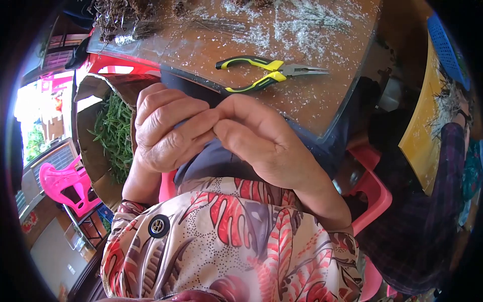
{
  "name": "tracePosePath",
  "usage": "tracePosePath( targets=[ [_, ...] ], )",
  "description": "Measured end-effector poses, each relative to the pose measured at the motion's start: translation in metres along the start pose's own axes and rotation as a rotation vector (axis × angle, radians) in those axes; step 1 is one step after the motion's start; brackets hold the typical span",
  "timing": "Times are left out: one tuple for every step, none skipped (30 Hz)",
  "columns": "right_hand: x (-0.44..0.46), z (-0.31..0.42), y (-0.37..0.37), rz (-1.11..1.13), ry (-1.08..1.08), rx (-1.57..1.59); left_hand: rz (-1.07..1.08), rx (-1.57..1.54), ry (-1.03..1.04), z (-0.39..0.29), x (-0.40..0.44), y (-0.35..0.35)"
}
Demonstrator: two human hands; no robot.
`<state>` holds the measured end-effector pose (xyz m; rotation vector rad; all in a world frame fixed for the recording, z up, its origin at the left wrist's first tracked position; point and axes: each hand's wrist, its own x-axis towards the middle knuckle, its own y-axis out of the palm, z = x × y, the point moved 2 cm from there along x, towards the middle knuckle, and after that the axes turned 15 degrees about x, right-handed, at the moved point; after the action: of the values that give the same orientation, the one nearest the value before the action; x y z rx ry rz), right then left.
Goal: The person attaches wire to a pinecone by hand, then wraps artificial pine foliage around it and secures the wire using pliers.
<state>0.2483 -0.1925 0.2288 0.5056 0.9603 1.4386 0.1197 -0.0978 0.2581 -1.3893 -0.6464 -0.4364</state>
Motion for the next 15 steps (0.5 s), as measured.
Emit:
tracePosePath(
  targets=[
    [0.0,-0.001,-0.002,-0.001,-0.008,0.007,0.033,0.015,0.02,0.0,0.001,0.0],
    [0.0,-0.002,-0.003,-0.004,-0.042,0.035,0.066,0.031,0.039,-0.001,0.002,0.001],
    [0.0,-0.004,-0.004,-0.007,-0.076,0.063,0.099,0.046,0.057,-0.001,0.003,0.001],
    [-0.001,-0.005,-0.006,-0.01,-0.109,0.09,0.103,0.044,0.064,0.0,0.005,0.002],
    [-0.002,-0.006,-0.008,-0.012,-0.113,0.096,0.136,-0.008,0.07,0.0,0.006,0.005],
    [-0.003,-0.007,-0.009,-0.001,-0.097,0.083,0.168,-0.061,0.076,0.001,0.006,0.007],
    [-0.004,-0.008,-0.011,0.01,-0.081,0.069,0.2,-0.114,0.08,0.001,0.007,0.008],
    [-0.005,-0.009,-0.012,0.021,-0.064,0.055,0.203,-0.116,0.082,0.0,0.008,0.008],
    [-0.005,-0.009,-0.013,0.021,-0.064,0.058,0.281,-0.169,0.056,0.0,0.009,0.009],
    [-0.005,-0.009,-0.014,0.026,-0.069,0.063,0.358,-0.22,0.03,0.0,0.011,0.008],
    [-0.004,-0.01,-0.015,0.033,-0.073,0.067,0.435,-0.27,0.001,0.001,0.011,0.008],
    [-0.003,-0.009,-0.015,0.041,-0.077,0.07,0.436,-0.266,-0.001,0.001,0.012,0.007],
    [-0.002,-0.009,-0.014,0.046,-0.075,0.069,0.451,-0.285,-0.02,0.001,0.013,0.006],
    [-0.003,-0.008,-0.013,0.025,-0.087,0.034,0.465,-0.304,-0.04,0.001,0.014,0.006],
    [-0.003,-0.007,-0.012,0.001,-0.098,-0.001,0.479,-0.326,-0.059,0.002,0.015,0.006]
  ],
)
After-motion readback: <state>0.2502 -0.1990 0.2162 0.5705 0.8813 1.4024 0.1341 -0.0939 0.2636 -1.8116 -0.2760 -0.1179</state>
